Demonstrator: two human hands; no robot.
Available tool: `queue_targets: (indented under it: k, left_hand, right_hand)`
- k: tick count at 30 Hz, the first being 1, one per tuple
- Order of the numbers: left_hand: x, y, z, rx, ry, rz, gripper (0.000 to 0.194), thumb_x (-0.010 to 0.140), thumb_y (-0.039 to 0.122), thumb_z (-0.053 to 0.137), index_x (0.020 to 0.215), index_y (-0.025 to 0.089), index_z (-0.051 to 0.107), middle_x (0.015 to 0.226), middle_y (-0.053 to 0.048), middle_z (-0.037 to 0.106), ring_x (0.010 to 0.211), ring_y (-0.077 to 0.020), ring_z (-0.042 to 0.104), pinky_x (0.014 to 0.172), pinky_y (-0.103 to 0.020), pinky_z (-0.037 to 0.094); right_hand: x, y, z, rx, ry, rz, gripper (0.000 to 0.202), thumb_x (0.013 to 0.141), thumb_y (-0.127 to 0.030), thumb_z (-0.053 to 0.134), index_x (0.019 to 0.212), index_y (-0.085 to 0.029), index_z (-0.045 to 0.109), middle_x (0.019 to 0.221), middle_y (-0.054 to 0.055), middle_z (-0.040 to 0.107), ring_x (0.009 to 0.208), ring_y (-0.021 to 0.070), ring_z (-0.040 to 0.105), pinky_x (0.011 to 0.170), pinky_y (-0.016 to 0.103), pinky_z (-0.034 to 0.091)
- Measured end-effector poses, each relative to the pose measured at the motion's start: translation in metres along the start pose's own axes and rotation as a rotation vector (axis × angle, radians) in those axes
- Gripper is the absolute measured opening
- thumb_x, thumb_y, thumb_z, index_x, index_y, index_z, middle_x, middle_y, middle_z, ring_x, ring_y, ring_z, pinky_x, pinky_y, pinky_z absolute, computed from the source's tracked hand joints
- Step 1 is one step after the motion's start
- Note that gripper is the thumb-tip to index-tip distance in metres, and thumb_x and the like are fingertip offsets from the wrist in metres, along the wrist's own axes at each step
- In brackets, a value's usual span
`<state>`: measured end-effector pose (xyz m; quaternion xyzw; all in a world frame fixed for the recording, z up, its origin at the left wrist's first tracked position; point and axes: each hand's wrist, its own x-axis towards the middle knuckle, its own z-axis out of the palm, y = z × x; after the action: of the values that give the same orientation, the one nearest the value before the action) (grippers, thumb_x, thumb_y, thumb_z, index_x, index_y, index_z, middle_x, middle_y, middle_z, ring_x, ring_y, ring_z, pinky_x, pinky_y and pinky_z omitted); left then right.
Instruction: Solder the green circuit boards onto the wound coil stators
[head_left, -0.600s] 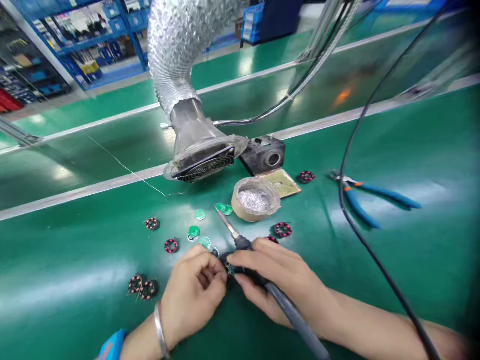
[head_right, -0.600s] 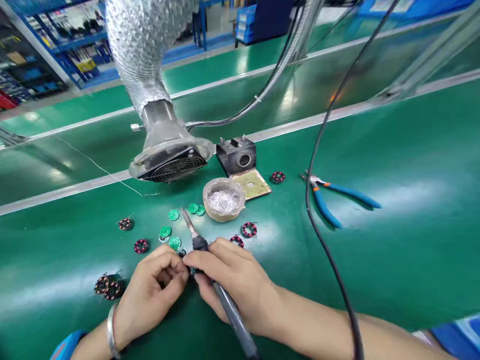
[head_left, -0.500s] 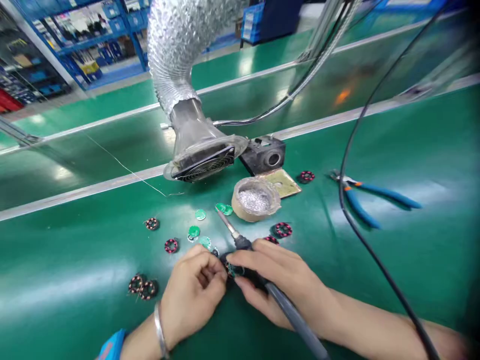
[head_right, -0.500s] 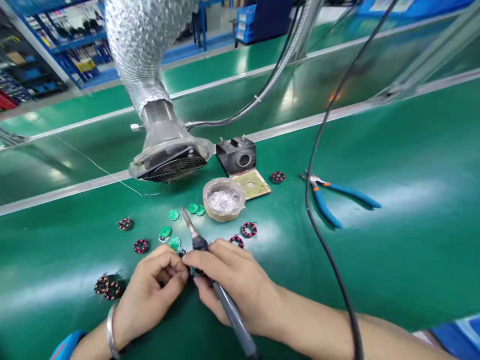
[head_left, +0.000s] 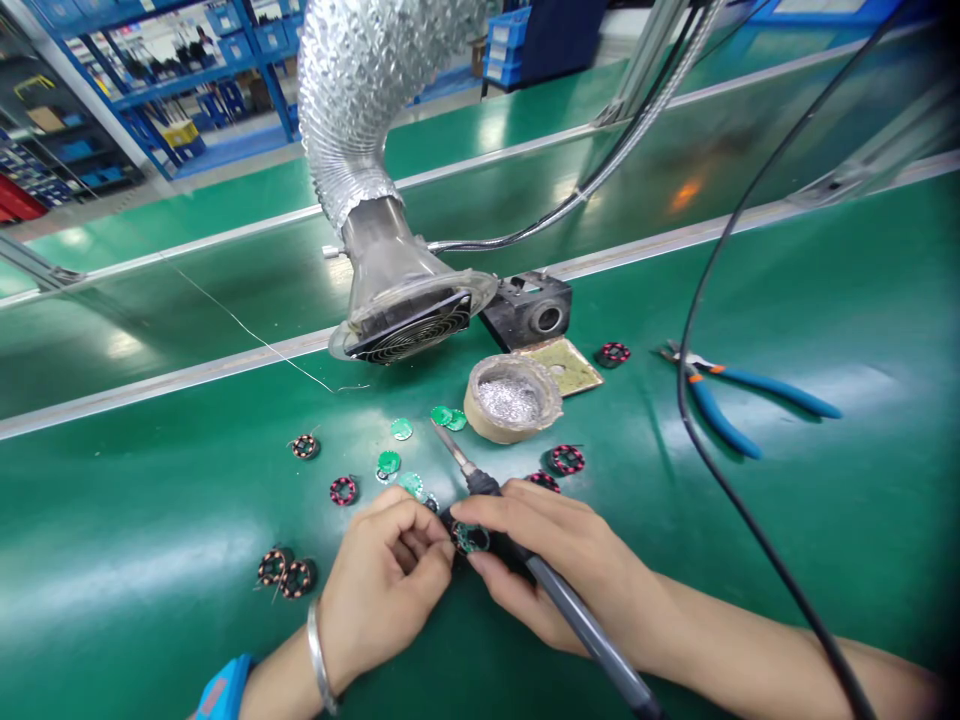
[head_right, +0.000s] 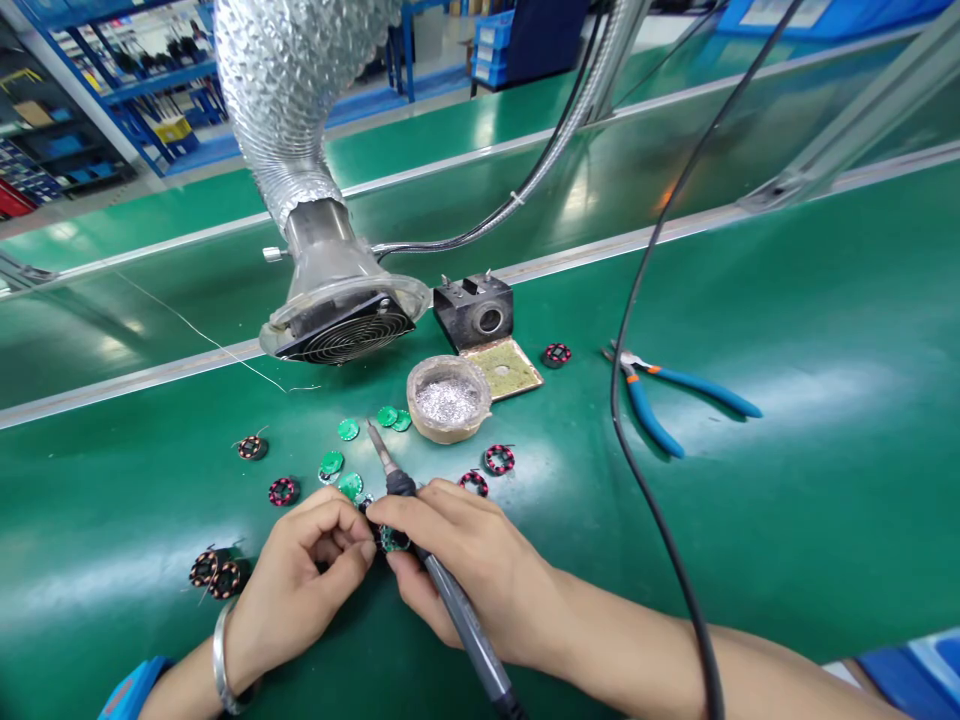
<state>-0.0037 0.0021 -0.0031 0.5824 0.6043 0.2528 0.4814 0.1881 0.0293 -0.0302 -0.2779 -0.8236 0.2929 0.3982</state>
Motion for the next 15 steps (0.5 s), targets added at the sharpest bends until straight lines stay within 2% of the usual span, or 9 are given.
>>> queue_targets:
  k: [3, 6, 15]
  left_hand:
    - [0.0029, 0.0013, 0.0012, 0.032, 0.044, -0.035, 0.012, 0.08, 0.026, 0.06, 0.073, 0.017, 0.055, 0.075, 0.001, 0.05, 0.057, -0.0089, 0.047, 0.05, -0.02, 0.04]
    - [0.0065, 0.0022, 0.0025, 0.049, 0.034, -0.048, 0.017, 0.083, 0.03, 0.057, 0.072, 0.017, 0.053, 0.07, 0.001, 0.049, 0.053, -0.0084, 0.045, 0.047, -0.02, 0.039]
    - [0.0066, 0.0012, 0.0004, 0.015, 0.001, -0.049, 0.012, 0.083, 0.025, 0.055, 0.074, 0.017, 0.057, 0.071, 0.001, 0.049, 0.056, -0.0089, 0.046, 0.048, -0.019, 0.042]
  right_hand:
    - [0.0008, 0.0002, 0.0002, 0.001, 0.004, -0.021, 0.043, 0.079, -0.003, 0.054, 0.12, -0.015, 0.051, 0.082, 0.003, 0.058, 0.071, 0.0146, 0.049, 0.065, 0.027, 0.044]
    - [0.0017, 0.0003, 0.001, -0.004, 0.005, -0.041, 0.042, 0.08, -0.003, 0.054, 0.12, -0.014, 0.051, 0.084, 0.003, 0.059, 0.072, 0.0142, 0.048, 0.067, 0.027, 0.044]
    - [0.0012, 0.0012, 0.0006, 0.013, -0.006, -0.028, 0.044, 0.08, -0.002, 0.053, 0.121, -0.017, 0.051, 0.081, 0.002, 0.057, 0.069, 0.0141, 0.047, 0.064, 0.026, 0.043]
